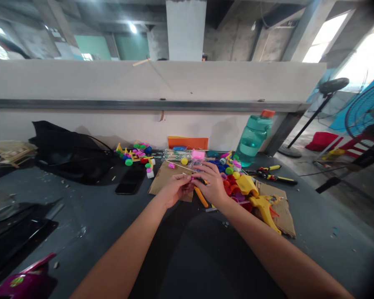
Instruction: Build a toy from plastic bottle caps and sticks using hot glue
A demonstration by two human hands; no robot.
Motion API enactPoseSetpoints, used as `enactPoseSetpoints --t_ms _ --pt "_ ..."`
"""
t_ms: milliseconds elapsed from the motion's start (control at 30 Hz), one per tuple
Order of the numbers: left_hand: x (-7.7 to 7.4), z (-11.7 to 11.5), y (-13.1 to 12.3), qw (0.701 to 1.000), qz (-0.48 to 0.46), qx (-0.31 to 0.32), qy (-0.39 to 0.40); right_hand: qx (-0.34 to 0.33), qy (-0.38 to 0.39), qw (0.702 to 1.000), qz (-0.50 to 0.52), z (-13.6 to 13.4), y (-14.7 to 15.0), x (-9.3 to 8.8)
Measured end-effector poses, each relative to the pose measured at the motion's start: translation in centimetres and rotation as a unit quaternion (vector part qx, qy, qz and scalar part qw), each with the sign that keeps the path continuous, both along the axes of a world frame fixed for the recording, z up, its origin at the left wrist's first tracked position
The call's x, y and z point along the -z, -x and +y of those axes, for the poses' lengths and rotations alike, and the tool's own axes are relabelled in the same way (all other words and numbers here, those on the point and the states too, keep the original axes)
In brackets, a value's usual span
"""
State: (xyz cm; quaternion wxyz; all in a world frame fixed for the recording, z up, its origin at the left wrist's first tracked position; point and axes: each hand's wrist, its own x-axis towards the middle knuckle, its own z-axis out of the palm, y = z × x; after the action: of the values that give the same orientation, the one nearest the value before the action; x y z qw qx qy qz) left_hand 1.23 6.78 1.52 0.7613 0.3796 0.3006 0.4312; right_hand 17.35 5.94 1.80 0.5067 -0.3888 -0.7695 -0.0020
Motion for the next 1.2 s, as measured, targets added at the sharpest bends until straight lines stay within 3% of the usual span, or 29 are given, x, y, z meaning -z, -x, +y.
enactPoseSetpoints --t_ms 767,1000,1200 --pt "0.62 0.1 -0.07 1.0 0.015 0.007 0.001 0.001 0.007 1.0 -0.004 -0.03 0.03 0.33" --pt "0.49 0.25 -0.06 1.0 0.01 -0.026 0.001 -0.005 0.011 1.0 -0.028 0.17 0.06 0.56" --pt "0.56 0.17 0.15 1.0 0.013 0.001 -0.003 -0.003 0.011 1.0 -0.018 0.13 -0.13 0.46"
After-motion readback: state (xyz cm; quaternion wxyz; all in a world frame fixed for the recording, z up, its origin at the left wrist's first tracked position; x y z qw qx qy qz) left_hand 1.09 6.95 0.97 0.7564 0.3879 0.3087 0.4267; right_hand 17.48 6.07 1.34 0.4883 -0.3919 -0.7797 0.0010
